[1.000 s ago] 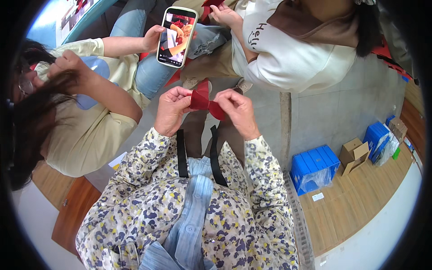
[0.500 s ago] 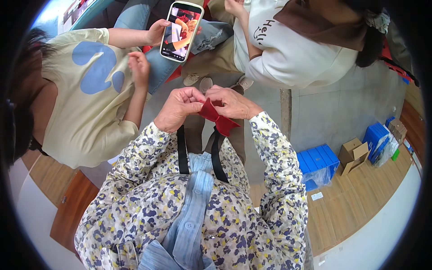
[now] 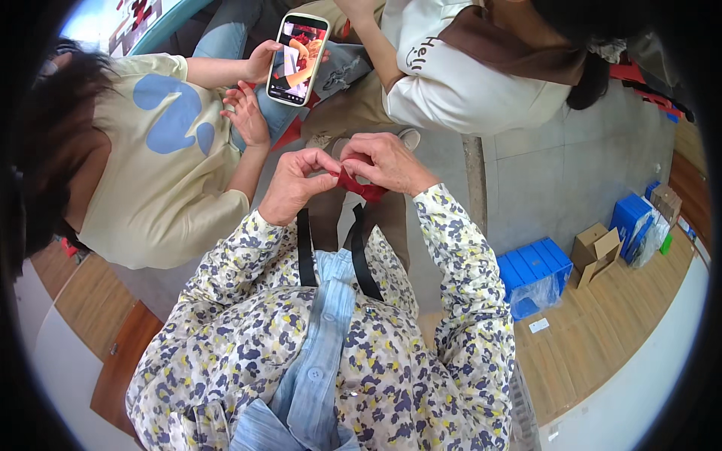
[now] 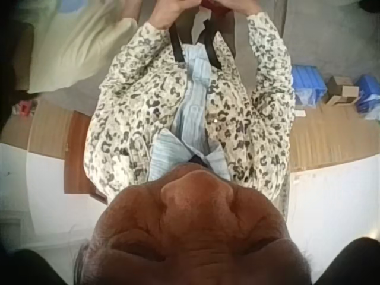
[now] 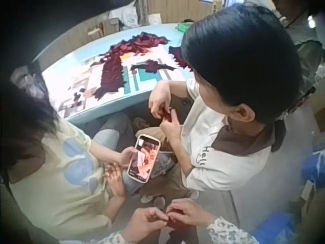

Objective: Tying a red fabric ribbon into a decorative bow while following instructions.

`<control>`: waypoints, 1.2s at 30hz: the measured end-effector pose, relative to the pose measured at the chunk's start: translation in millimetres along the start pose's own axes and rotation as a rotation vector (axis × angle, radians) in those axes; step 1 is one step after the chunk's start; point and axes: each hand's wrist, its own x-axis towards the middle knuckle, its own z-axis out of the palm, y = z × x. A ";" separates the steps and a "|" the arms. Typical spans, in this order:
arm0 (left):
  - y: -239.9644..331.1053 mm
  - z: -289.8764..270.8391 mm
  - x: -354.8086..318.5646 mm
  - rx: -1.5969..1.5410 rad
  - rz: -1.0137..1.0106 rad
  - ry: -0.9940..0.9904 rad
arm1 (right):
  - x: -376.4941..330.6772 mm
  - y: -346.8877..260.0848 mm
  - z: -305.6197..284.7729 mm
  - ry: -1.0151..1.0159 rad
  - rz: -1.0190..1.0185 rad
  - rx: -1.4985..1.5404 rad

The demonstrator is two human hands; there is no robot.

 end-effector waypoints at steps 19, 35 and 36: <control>-16.5 0.4 4.8 0.008 -0.034 0.013 | 1.5 1.5 -10.0 0.126 -0.020 -0.167; -43.1 -2.5 8.2 -0.073 -0.100 0.154 | 1.5 9.8 1.6 0.015 -0.013 -0.174; -44.4 -3.5 7.9 -0.074 -0.102 0.156 | 3.1 12.1 3.0 0.010 0.024 -0.191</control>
